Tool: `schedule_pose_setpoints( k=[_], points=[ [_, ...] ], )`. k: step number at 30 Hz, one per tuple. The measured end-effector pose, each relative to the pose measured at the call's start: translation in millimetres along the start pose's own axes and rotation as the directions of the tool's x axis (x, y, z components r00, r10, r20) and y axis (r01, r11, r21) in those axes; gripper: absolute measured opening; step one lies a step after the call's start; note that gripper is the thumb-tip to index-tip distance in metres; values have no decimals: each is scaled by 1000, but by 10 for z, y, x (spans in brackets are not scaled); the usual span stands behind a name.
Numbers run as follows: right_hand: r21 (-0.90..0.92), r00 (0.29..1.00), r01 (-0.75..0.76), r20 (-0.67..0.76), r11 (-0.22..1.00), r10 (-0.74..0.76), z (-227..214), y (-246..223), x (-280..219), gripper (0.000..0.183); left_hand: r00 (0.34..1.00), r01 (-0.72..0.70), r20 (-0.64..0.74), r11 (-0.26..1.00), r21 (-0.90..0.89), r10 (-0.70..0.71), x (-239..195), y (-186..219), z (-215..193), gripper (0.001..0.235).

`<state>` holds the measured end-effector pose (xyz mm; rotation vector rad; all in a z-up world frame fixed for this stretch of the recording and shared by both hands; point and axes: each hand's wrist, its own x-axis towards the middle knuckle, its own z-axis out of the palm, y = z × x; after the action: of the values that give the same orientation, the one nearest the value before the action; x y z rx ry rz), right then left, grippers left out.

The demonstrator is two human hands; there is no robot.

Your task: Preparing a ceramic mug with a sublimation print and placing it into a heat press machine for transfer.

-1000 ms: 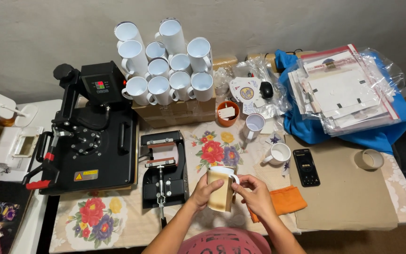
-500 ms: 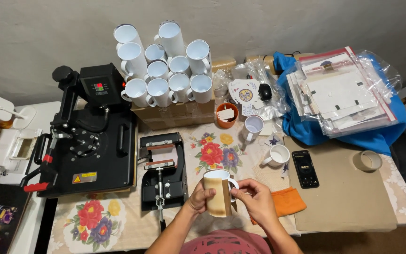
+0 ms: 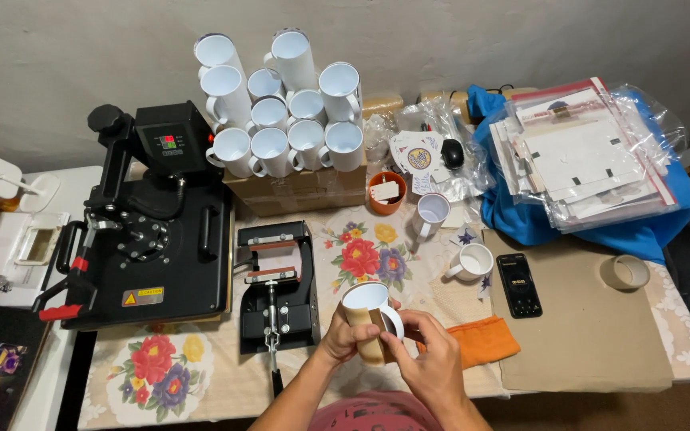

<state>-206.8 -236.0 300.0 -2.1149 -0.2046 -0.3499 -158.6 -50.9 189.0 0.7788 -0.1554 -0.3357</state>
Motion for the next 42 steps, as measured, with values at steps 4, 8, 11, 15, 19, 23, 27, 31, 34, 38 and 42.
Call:
schedule_pose_setpoints(
  k=[4,8,11,15,19,23,27,31,34,38,42],
  points=[
    [4,999,32,-8,999,-32,-46,-90,-7,32,999,-52,4,998,44,52,-23,54,116,69],
    [-11,985,166,-40,986,-166,-90,-147,20,32,993,-116,6,989,95,116,-7,175,289,65],
    [-11,984,176,-36,984,-177,-147,-223,27,31,983,-184,23,976,119,183,-33,234,409,64],
    [6,975,220,-38,975,-220,-189,-310,61,30,970,-240,5,950,199,244,-34,308,513,61],
    [19,972,231,-51,973,-230,-219,-335,84,28,965,-251,-3,932,263,260,-38,389,603,56],
    [7,972,233,-43,972,-233,-261,-364,100,26,960,-258,-40,927,272,278,-61,329,581,61],
    [13,974,224,-35,974,-224,-311,-373,125,24,958,-250,-61,918,307,281,-48,412,706,60],
    [21,970,243,-30,970,-242,-356,-413,143,25,956,-274,-28,926,259,291,-30,458,797,57],
    [30,970,245,-6,969,-245,-381,-397,140,30,948,-298,-24,911,285,318,-29,457,829,56],
    [6,976,213,36,977,-213,-404,-332,186,47,953,-276,-49,922,272,300,-4,368,759,58],
    [-1,978,205,32,979,-205,-480,-310,233,36,950,-237,-126,921,310,287,23,345,853,51]
  ],
)
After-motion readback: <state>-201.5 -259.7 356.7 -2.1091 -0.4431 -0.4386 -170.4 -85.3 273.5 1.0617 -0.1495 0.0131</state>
